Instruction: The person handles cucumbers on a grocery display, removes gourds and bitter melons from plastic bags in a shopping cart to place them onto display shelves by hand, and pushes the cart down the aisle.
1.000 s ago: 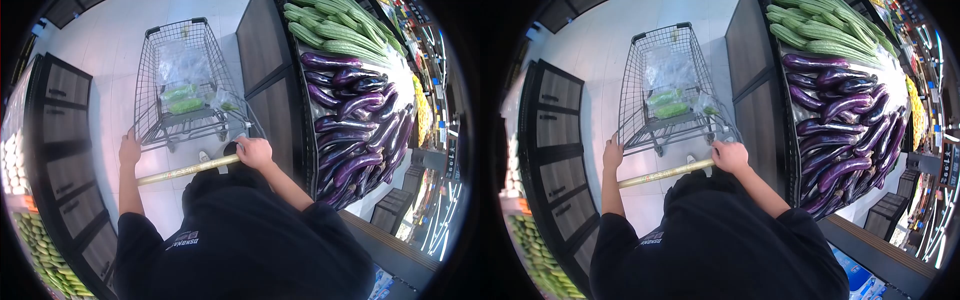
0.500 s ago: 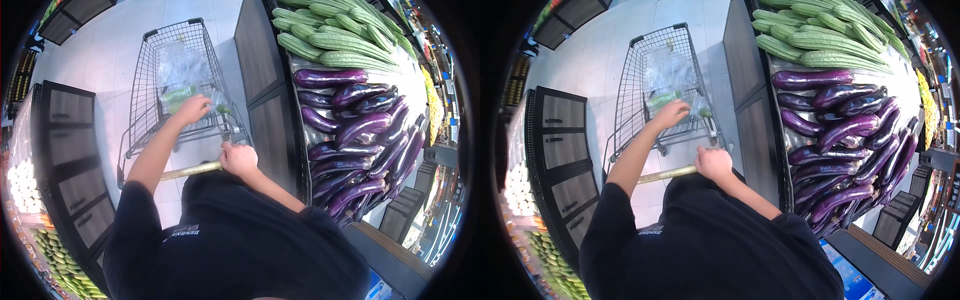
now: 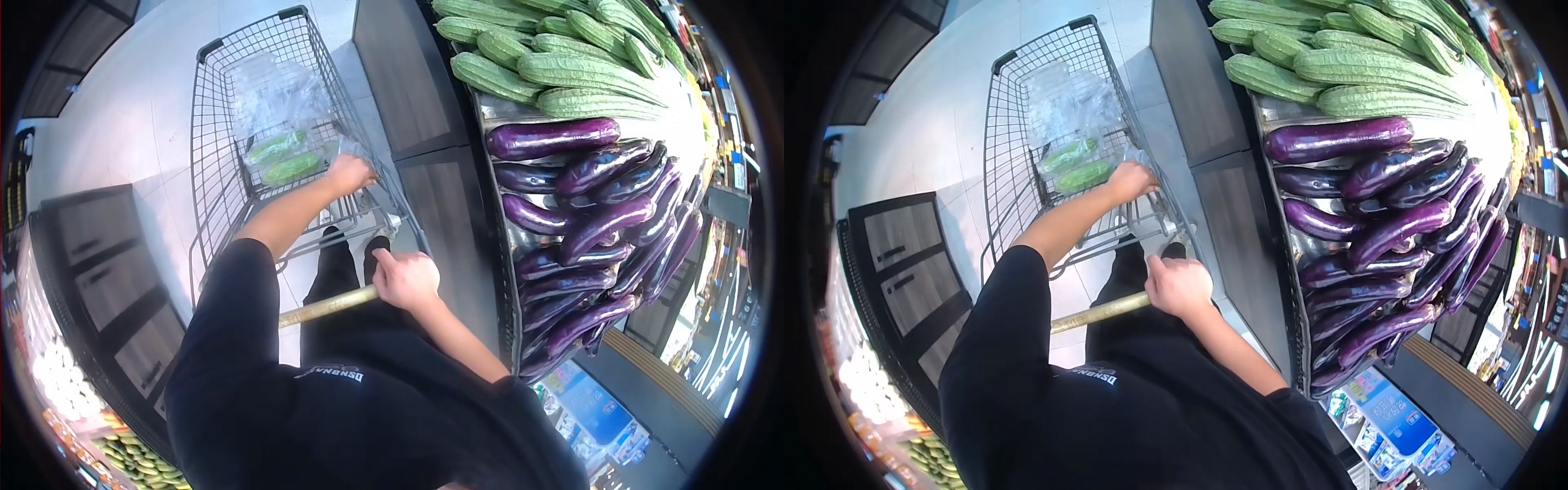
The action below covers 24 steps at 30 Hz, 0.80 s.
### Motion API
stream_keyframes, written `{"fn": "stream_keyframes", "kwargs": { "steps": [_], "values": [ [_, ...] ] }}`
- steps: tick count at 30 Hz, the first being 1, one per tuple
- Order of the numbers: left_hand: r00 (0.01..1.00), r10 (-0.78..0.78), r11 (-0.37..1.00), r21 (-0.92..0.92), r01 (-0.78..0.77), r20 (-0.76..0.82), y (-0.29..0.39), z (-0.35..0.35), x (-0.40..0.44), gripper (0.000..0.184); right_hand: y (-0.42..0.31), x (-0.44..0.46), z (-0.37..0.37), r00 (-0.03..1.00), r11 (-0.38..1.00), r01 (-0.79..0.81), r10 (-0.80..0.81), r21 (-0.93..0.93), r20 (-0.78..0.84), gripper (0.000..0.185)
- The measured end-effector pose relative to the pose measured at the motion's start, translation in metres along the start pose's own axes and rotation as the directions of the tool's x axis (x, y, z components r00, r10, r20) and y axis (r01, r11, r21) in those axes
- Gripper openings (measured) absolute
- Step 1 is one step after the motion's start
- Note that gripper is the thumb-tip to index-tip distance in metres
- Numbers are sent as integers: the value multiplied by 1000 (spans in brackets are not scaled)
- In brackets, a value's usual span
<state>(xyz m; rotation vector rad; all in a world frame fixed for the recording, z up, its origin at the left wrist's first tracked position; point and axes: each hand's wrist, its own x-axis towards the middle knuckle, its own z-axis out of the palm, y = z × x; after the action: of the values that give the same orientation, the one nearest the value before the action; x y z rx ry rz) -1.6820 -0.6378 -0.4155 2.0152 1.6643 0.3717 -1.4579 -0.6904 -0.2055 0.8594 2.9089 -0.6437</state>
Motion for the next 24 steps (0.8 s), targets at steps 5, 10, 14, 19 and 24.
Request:
{"fn": "stream_keyframes", "kwargs": {
  "steps": [5,10,14,19,24],
  "values": [
    [996,47,996,-74,-53,-79,-15,0,-2,18,-3,9,-5,999,1000,-23,24,13,-41,7],
    [967,14,995,-95,-40,-255,-38,-12,-26,23,-3,16,-9,999,999,-39,39,-2,-28,8],
    [854,-166,976,-203,72,-493,-51,1,-38,29,-4,15,-9,999,999,-38,37,-20,-13,14],
    [861,-321,869,-484,102,-395,-69,23,-36,29,-5,15,-11,999,999,-33,33,-14,-26,14],
    [718,-546,769,-600,223,-433,-90,14,-16,27,-6,18,-16,999,998,-53,53,-34,-13,14]
  ]
}}
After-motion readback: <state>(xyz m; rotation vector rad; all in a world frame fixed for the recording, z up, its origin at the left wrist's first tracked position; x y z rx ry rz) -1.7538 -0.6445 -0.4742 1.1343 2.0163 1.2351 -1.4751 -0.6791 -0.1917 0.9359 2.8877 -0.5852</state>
